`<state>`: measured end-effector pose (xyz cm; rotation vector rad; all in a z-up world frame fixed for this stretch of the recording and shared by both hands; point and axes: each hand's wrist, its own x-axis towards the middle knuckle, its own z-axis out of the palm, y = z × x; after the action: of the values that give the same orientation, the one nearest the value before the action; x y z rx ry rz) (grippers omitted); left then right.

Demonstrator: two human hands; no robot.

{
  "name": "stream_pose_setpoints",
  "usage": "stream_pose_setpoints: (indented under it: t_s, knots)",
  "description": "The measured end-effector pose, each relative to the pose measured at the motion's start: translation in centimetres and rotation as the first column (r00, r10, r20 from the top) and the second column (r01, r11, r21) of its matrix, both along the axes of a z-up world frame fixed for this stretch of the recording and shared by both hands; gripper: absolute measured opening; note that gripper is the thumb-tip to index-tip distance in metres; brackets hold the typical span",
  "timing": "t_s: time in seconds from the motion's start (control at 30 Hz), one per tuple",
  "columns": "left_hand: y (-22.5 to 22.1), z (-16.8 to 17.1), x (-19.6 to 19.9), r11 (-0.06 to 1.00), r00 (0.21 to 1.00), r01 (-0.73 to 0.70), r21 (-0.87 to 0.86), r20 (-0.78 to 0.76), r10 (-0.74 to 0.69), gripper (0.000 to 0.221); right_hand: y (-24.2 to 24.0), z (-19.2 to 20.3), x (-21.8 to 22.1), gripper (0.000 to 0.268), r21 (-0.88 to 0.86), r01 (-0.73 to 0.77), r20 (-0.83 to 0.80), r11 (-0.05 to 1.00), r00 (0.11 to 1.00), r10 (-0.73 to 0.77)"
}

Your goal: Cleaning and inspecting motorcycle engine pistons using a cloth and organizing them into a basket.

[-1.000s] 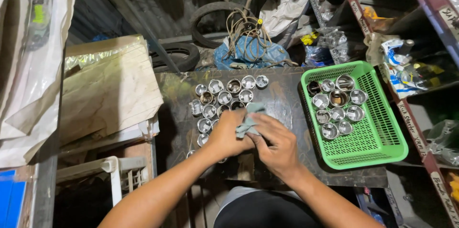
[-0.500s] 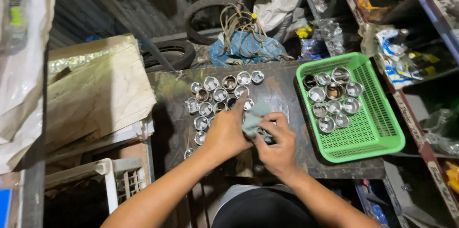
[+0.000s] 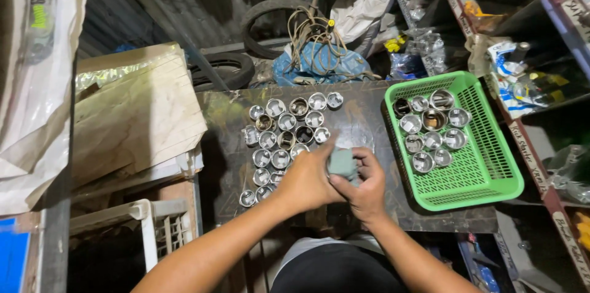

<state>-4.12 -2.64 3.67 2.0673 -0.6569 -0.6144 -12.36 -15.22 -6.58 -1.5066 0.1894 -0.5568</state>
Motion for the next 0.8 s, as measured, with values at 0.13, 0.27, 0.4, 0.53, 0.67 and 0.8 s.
stream_pose_setpoints:
  t_s: [0.13, 0.27, 0.4, 0.53, 0.67, 0.8]
  knots:
    - [-0.2, -2.8, -0.6, 0.997, 0.999, 0.026, -0.07, 0.024, -0.024, 0.107, -0.9, -0.3, -0.1, 0.045, -0.123, 0.008, 0.07, 0.992, 0.998, 0.0]
    - [-0.1, -2.3, -1.5, 0.998, 0.999, -0.003, -0.064, 0.04, 0.006, 0.092, -0.8, 1.1, -1.3, 0.036, -0.324, 0.074, 0.098, 0.943, 0.994, -0.045]
    - [-1.0, -3.4, -1.9, 0.999, 0.995, -0.038, 0.003, 0.093, 0.037, 0.093, -2.1, 2.6, -0.8, 0.02, -0.545, 0.109, 0.123, 0.831, 0.991, -0.049]
    - [-2.3, -1.5, -3.4, 0.995, 0.978, -0.104, 0.006, 0.185, 0.101, 0.088, -3.4, 3.1, -1.3, 0.018, -0.598, 0.139, 0.127, 0.789, 0.989, -0.078]
    - [-4.1, -1.1, -4.1, 0.98, 0.984, -0.166, 0.106, 0.084, 0.157, 0.09, -4.9, 3.1, -1.7, 0.018, -0.537, 0.103, 0.126, 0.838, 0.991, -0.041]
    - [-6.8, -3.3, -5.0, 0.99, 0.993, -0.12, 0.075, 0.028, 0.118, 0.099, -7.1, 4.3, -2.9, 0.022, -0.466, 0.046, 0.165, 0.884, 0.986, 0.036]
